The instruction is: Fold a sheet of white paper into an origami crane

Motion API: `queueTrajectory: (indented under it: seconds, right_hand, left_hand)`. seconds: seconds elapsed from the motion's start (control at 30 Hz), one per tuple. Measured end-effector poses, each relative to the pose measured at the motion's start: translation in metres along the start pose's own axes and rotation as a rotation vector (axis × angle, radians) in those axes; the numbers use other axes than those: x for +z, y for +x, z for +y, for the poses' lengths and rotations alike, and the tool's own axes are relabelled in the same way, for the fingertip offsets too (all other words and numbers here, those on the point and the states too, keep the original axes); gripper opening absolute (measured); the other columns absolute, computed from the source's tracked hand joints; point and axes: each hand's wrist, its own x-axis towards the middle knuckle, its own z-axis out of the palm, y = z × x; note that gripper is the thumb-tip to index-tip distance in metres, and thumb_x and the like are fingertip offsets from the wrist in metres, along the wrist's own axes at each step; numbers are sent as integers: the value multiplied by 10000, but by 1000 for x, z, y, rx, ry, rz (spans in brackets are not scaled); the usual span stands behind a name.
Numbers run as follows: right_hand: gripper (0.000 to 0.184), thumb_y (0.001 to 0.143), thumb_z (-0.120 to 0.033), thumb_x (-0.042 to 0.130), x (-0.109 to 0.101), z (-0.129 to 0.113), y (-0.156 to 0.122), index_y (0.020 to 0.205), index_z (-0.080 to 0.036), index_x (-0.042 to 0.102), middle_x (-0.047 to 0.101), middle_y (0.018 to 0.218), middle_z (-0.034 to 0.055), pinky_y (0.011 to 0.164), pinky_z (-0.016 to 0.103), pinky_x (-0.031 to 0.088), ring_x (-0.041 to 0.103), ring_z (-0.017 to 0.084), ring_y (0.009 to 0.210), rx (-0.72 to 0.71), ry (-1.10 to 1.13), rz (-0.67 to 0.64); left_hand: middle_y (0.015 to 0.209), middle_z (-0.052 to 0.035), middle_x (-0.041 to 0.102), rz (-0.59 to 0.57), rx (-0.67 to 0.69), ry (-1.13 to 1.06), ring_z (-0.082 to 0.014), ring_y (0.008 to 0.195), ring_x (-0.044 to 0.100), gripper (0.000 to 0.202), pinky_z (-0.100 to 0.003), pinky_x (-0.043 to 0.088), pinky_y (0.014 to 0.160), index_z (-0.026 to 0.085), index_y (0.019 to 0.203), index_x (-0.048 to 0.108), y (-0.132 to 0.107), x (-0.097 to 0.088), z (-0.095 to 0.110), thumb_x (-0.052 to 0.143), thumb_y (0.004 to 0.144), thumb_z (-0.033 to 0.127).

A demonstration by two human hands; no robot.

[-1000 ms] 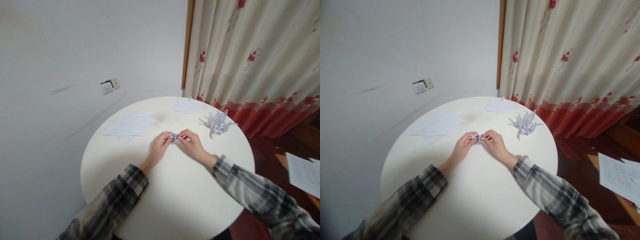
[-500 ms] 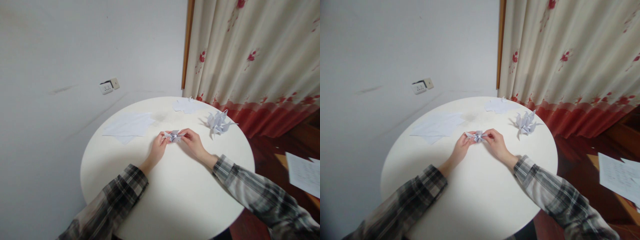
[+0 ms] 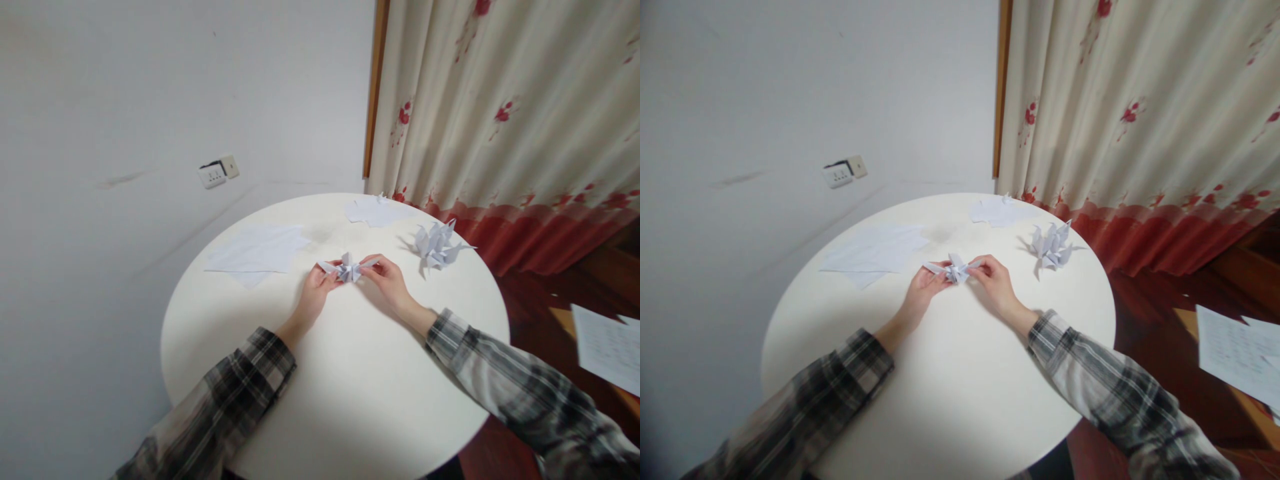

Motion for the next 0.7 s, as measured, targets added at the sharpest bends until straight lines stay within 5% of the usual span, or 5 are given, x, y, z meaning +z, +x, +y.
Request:
queueTrajectory:
  seconds: [0.27, 0.7]
  right_hand:
    - [171, 652, -305, 667, 0, 2, 1, 736, -177, 590, 597, 720, 6, 692, 282, 456, 556, 130, 689, 44, 45, 6]
    - [93, 743, -262, 605, -4, 3, -2, 779, -186, 645, 607, 890, 61, 726, 282, 464, 569, 148, 809, -173, -263, -123]
  left_hand:
    - [929, -52, 615, 1, -12, -31, -146, 818, 586, 321, -308, 476, 781, 145, 922, 552, 0, -2, -1, 665, 681, 325]
    - [980, -42, 584, -87, 80, 163, -136, 828, 566, 194, -278, 448, 791, 166, 840, 576, 4, -3, -7, 631, 701, 290]
